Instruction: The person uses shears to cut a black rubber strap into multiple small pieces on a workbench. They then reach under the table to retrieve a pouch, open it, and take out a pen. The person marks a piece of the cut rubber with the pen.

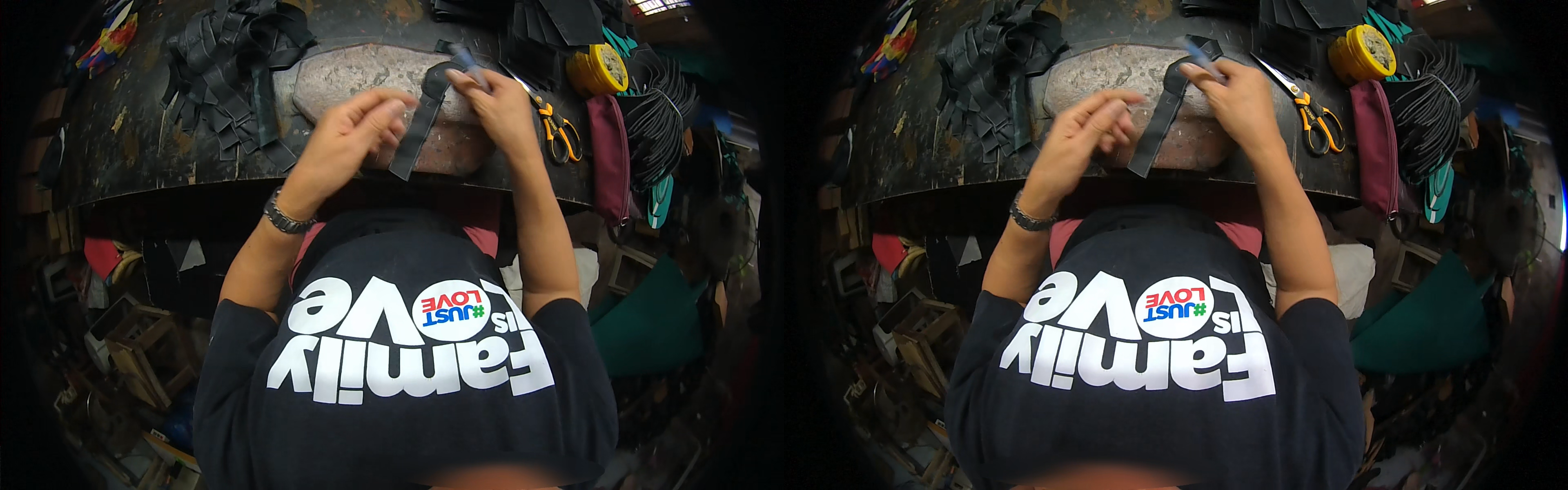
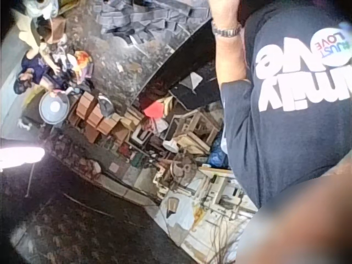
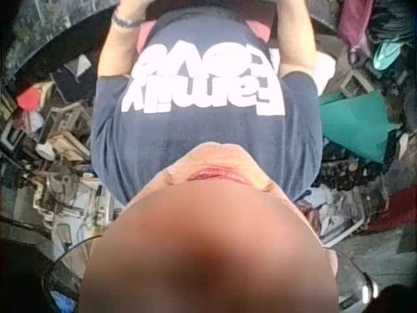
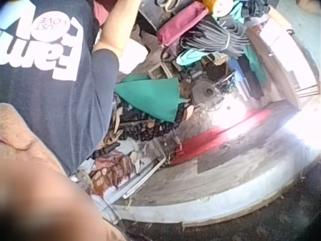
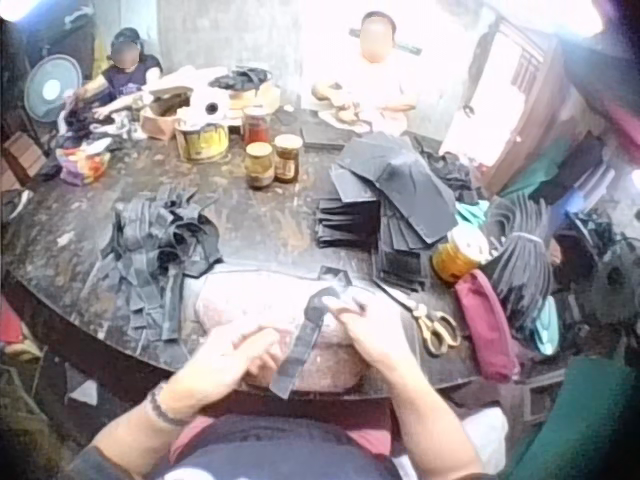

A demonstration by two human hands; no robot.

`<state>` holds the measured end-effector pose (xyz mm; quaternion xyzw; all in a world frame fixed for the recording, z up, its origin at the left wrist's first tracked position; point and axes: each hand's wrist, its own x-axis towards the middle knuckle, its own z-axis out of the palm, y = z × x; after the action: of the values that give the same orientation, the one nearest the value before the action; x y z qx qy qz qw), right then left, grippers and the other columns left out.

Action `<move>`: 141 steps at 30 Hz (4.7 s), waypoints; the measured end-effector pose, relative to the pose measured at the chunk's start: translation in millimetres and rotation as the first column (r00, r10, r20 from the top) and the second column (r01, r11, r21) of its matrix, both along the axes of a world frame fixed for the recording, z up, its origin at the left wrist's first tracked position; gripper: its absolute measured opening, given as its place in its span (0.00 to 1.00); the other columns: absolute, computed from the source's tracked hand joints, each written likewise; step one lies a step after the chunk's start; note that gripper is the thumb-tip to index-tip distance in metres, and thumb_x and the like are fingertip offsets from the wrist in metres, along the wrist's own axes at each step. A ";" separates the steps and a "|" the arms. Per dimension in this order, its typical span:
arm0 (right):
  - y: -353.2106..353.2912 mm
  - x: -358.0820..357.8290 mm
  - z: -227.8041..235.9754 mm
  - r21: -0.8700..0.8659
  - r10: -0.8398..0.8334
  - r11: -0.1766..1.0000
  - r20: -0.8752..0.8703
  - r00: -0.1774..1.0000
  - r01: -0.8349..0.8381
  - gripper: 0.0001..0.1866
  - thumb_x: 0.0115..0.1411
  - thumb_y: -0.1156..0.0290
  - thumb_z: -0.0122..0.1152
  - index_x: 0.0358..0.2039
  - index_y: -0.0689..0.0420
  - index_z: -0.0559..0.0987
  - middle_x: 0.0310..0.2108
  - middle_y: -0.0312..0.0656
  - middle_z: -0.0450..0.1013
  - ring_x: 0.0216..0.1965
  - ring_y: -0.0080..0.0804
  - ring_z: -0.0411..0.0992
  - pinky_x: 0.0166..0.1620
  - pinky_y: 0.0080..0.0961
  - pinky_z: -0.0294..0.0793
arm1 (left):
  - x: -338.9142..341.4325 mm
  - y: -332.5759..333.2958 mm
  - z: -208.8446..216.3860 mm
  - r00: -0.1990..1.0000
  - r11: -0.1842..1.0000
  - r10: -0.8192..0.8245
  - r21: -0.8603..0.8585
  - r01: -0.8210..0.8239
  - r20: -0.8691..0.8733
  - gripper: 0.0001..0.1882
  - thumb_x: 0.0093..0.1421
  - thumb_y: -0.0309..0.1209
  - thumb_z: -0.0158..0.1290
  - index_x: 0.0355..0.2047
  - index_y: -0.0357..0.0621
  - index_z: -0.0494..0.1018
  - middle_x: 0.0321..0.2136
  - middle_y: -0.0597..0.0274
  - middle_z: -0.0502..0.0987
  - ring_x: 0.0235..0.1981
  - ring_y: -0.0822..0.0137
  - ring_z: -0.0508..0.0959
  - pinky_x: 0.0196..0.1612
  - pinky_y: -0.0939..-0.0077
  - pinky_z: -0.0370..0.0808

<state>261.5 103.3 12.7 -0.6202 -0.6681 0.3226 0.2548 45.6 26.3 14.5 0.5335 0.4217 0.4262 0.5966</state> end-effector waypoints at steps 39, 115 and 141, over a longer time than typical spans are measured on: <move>-96.4 -7.7 31.3 0.382 0.444 0.871 -0.340 0.829 -0.310 0.12 0.44 0.81 0.70 0.31 0.60 0.78 0.39 0.41 0.68 0.38 0.26 0.67 0.39 0.20 0.67 | 39.1 -33.5 -18.1 0.896 0.985 0.123 -0.162 -0.059 0.427 0.12 0.64 0.28 0.51 0.45 0.34 0.74 0.37 0.57 0.79 0.37 0.71 0.80 0.42 0.80 0.78; -107.9 3.5 28.0 -0.158 0.204 0.829 -0.807 0.553 -0.536 0.13 0.61 0.76 0.51 0.45 0.64 0.77 0.29 0.41 0.74 0.22 0.17 0.65 0.26 0.13 0.64 | 0.1 -24.4 30.4 0.963 0.932 -0.251 0.244 0.269 -0.102 0.19 0.62 0.28 0.52 0.53 0.36 0.71 0.39 0.55 0.79 0.37 0.69 0.80 0.39 0.78 0.76; -57.8 1.1 0.3 0.363 0.019 0.930 0.095 0.995 -0.052 0.09 0.55 0.73 0.64 0.36 0.62 0.76 0.26 0.37 0.73 0.23 0.22 0.69 0.29 0.17 0.68 | 11.9 -38.8 -3.0 0.871 0.887 -0.050 0.379 0.263 -0.488 0.11 0.53 0.31 0.62 0.31 0.37 0.77 0.29 0.58 0.76 0.31 0.61 0.78 0.36 0.72 0.74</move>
<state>262.6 45.5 13.0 -0.5637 -0.7383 0.1689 0.3294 57.5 -12.5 11.5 0.7720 0.4010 0.3176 0.3772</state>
